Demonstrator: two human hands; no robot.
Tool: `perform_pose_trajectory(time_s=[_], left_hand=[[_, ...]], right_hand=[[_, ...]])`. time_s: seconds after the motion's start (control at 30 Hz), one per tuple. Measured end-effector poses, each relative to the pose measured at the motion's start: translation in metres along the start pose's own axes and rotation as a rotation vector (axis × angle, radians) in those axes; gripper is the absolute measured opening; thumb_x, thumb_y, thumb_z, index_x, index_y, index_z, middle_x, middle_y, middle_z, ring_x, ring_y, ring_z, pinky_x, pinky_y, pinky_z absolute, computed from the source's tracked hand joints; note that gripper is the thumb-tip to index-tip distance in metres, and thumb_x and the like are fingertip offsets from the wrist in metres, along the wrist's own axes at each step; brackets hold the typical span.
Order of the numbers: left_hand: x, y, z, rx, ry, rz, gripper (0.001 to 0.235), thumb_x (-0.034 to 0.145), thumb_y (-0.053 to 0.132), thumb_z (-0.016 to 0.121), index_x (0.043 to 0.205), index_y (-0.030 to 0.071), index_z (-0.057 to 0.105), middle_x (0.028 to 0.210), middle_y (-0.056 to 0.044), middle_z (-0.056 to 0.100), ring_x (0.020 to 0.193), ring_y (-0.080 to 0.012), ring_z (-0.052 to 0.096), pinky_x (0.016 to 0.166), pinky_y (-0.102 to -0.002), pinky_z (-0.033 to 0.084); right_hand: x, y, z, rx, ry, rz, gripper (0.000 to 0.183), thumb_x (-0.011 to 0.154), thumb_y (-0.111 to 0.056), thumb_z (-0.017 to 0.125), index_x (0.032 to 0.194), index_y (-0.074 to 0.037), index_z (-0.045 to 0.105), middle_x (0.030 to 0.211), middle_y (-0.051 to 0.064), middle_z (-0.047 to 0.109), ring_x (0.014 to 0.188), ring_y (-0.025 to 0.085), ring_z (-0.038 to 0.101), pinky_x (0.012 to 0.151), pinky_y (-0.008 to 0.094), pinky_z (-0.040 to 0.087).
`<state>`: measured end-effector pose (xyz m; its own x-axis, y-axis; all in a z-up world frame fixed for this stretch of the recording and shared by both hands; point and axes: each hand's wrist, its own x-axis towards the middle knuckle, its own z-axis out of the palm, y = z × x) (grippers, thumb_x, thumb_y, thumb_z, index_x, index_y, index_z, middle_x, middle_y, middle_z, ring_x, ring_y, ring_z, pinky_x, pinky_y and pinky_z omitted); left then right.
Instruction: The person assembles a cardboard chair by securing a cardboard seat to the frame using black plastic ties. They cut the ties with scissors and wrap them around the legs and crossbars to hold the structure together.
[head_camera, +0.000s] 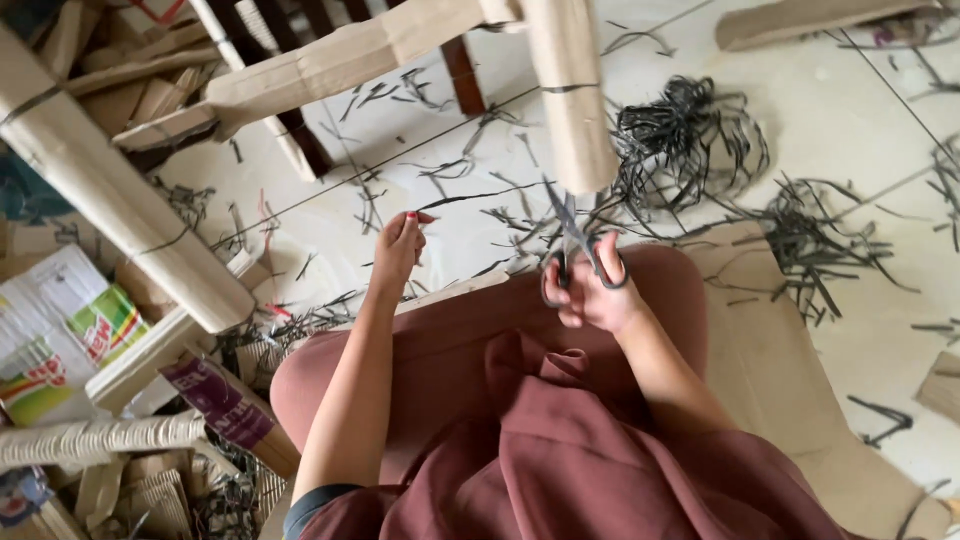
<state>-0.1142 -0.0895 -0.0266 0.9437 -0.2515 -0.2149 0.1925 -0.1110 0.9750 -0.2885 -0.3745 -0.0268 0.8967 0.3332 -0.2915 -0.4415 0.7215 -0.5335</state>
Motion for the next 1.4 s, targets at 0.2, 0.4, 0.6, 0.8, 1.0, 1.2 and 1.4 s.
perform_pose_trajectory(time_s=[0.2,0.4,0.6,0.8,1.0,1.2,1.4], left_hand=[[0.008,0.009,-0.021,-0.203,0.03,-0.036,0.032,0.108,0.026,0.045,0.104,0.008,0.071,0.058,0.007,0.029,0.049,-0.0037,0.032,0.046,-0.018,0.026],[0.023,0.01,-0.032,-0.265,0.04,-0.016,0.031,0.109,0.026,0.047,0.106,0.007,0.072,0.06,0.004,0.033,0.05,-0.0066,0.034,0.046,-0.02,0.028],[0.02,0.027,-0.045,-0.593,0.125,-0.075,0.033,0.102,0.037,0.051,0.113,0.013,0.072,0.066,0.001,0.047,0.057,-0.0077,0.045,0.056,-0.021,0.032],[0.064,-0.077,0.001,-1.328,0.37,-0.353,0.035,0.1,0.02,0.044,0.133,0.01,0.053,0.11,-0.013,0.074,0.086,-0.022,0.074,0.074,-0.03,0.058],[0.033,-0.073,0.089,-0.822,-0.111,-0.239,0.102,0.09,0.031,0.081,0.163,0.004,0.015,0.159,-0.022,0.041,0.148,-0.0375,0.038,0.119,-0.061,0.026],[0.048,-0.078,0.076,-0.654,0.05,-0.18,0.036,0.101,0.03,0.071,0.133,0.012,0.067,0.118,-0.015,0.073,0.102,-0.0272,0.075,0.09,-0.044,0.061],[0.049,-0.061,0.07,-0.703,0.122,-0.248,0.035,0.103,0.02,0.063,0.121,-0.01,0.064,0.113,-0.029,0.071,0.098,-0.0388,0.074,0.086,-0.052,0.061]], right_hand=[[0.013,0.022,-0.013,-0.19,-0.039,0.278,0.118,0.071,-0.104,0.027,0.112,0.003,0.055,0.075,0.014,0.048,0.059,0.019,0.056,0.037,0.037,0.052],[0.071,-0.004,-0.022,-0.305,0.249,0.204,0.107,0.07,-0.104,0.032,0.106,-0.007,0.059,0.071,0.008,0.048,0.054,0.016,0.05,0.038,0.031,0.042],[0.11,0.004,-0.038,-0.585,0.411,0.089,0.079,0.091,-0.088,0.038,0.095,-0.011,0.058,0.062,0.006,0.046,0.051,0.014,0.05,0.034,0.024,0.034],[0.109,0.01,-0.043,-0.617,0.402,0.054,0.076,0.097,-0.08,0.036,0.1,-0.006,0.057,0.065,0.007,0.05,0.053,0.016,0.053,0.034,0.023,0.037],[0.117,0.026,-0.016,-0.916,0.355,0.034,0.083,0.099,-0.08,0.035,0.091,-0.004,0.068,0.058,0.015,0.057,0.044,0.022,0.059,0.035,0.026,0.04],[0.116,0.035,-0.008,-1.084,0.294,0.018,0.072,0.101,-0.07,0.045,0.075,-0.007,0.068,0.05,0.008,0.055,0.046,0.015,0.052,0.044,0.025,0.038],[0.109,0.024,0.036,-1.131,0.333,0.038,0.073,0.103,-0.065,0.043,0.06,-0.009,0.056,0.043,0.005,0.049,0.043,0.016,0.047,0.048,0.024,0.036]])
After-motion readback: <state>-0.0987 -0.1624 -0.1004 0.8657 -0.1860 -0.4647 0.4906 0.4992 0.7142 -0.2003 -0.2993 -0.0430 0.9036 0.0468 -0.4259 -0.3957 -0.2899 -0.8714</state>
